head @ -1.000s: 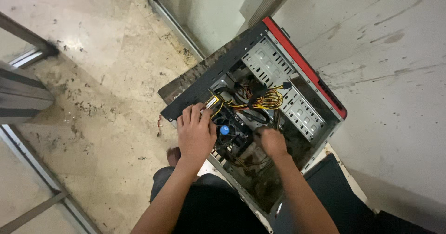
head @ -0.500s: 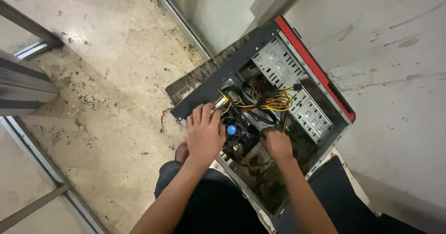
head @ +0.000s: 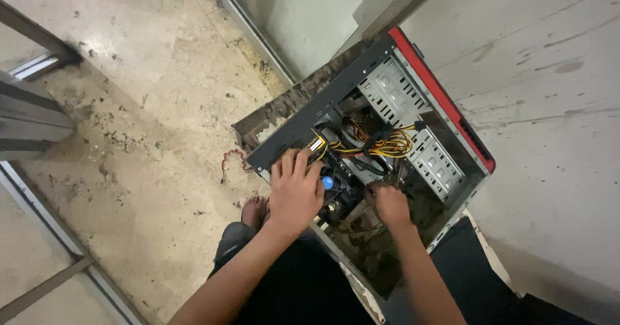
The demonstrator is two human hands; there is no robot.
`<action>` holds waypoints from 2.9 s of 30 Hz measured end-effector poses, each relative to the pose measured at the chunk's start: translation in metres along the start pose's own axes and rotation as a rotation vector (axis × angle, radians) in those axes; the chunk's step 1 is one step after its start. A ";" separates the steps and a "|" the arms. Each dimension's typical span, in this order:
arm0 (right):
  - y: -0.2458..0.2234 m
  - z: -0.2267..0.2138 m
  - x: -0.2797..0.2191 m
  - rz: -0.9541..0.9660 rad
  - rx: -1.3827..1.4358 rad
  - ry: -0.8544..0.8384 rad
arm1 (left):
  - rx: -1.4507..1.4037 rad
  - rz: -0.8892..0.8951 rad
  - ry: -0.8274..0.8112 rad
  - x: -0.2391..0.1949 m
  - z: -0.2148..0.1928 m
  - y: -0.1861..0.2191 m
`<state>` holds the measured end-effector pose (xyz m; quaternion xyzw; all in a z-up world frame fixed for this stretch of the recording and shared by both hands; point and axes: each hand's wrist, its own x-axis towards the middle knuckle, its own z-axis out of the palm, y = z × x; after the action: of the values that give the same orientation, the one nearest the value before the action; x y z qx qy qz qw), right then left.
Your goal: The person organizes and connects internal cables inside an open desktop computer case. They handle various power and data cables, routing them around the motherboard and power supply unit.
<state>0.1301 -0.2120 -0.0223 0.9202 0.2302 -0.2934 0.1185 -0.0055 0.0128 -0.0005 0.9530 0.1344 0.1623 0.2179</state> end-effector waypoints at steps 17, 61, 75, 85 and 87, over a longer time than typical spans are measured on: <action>0.015 0.021 0.011 0.150 0.504 0.004 | -0.254 0.110 0.331 -0.005 0.010 -0.047; 0.066 0.169 0.092 0.141 -0.029 0.028 | -0.312 0.212 0.315 0.002 -0.005 -0.042; 0.024 0.090 0.050 0.161 0.047 0.027 | -0.332 0.199 0.306 -0.007 0.017 -0.046; 0.066 0.141 0.090 0.156 0.096 -0.024 | -0.302 0.203 0.308 -0.004 0.013 -0.045; 0.041 0.090 0.061 0.139 0.236 -0.009 | -0.300 0.189 0.283 -0.012 0.033 -0.052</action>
<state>0.1507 -0.2576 -0.1272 0.9402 0.1292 -0.3138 0.0308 -0.0142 0.0417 -0.0557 0.8859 0.0481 0.3321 0.3202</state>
